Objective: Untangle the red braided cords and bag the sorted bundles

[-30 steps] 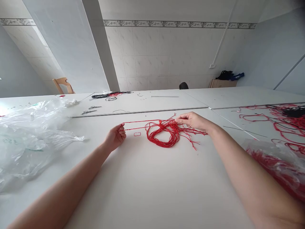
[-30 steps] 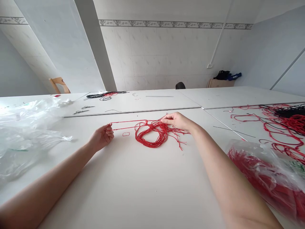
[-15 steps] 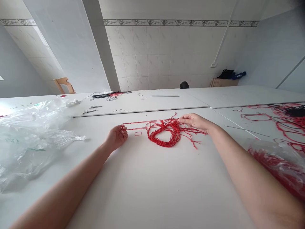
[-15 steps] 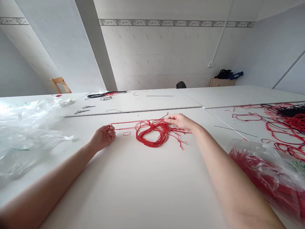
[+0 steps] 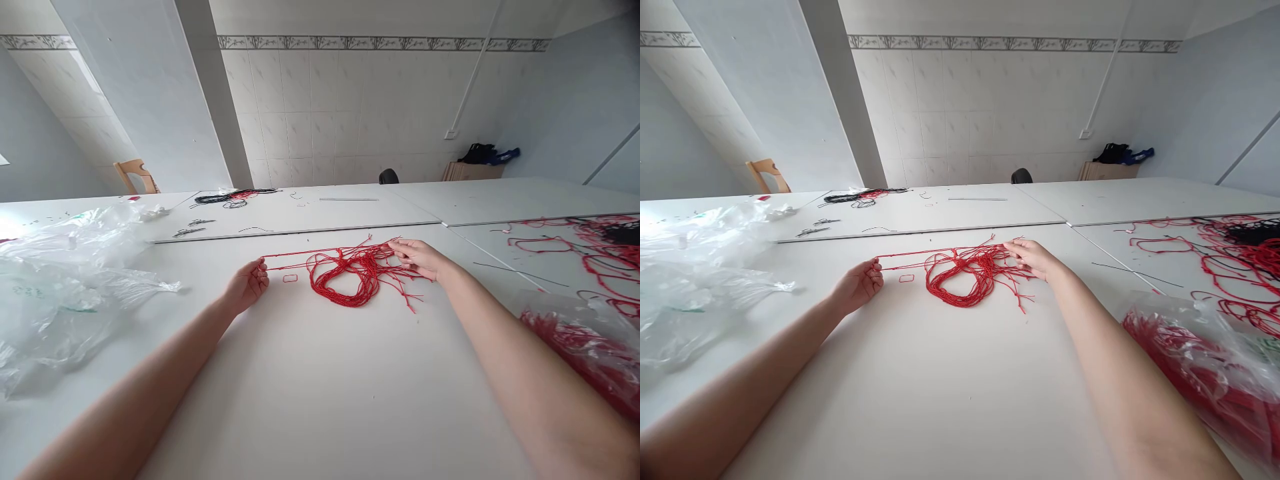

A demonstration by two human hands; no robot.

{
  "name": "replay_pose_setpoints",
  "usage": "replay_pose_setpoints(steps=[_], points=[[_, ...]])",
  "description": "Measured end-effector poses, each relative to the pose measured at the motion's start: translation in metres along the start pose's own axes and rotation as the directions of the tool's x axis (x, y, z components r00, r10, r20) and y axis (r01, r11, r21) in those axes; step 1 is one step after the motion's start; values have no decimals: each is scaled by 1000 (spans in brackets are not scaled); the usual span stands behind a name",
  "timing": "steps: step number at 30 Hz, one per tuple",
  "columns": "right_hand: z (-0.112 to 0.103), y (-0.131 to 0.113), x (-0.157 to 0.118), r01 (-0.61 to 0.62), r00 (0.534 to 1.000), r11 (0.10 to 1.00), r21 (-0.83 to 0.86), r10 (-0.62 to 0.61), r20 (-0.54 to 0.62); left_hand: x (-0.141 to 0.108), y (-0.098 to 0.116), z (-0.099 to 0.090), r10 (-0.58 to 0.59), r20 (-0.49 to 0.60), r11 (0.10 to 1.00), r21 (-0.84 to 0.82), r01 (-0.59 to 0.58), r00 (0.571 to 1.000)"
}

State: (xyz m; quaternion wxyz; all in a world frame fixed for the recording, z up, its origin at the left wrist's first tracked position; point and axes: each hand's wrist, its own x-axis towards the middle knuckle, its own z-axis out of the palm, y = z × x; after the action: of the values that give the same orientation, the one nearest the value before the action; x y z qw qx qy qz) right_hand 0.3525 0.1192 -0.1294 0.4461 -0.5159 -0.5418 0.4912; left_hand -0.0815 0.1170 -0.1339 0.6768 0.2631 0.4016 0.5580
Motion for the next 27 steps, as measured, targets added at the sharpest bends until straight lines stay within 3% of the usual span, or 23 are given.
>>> replay_pose_setpoints(steps=[5,9,17,22,27], points=[[4,17,9,21,990,1000,-13,-23,-136,0,0,1,62,7,989,133,-63,998],[8,28,18,102,961,992,-74,-117,-252,-4,4,0,200,-11,927,327,-185,980],[11,51,27,135,905,945,-299,-240,-350,0,-4,-6,439,40,571,759,-314,897],[18,57,25,119,900,889,-442,-285,-331,5,-6,-9,453,110,444,833,-331,885],[20,58,25,94,897,852,-516,-297,-327,7,-7,-15,482,122,446,818,-364,867]])
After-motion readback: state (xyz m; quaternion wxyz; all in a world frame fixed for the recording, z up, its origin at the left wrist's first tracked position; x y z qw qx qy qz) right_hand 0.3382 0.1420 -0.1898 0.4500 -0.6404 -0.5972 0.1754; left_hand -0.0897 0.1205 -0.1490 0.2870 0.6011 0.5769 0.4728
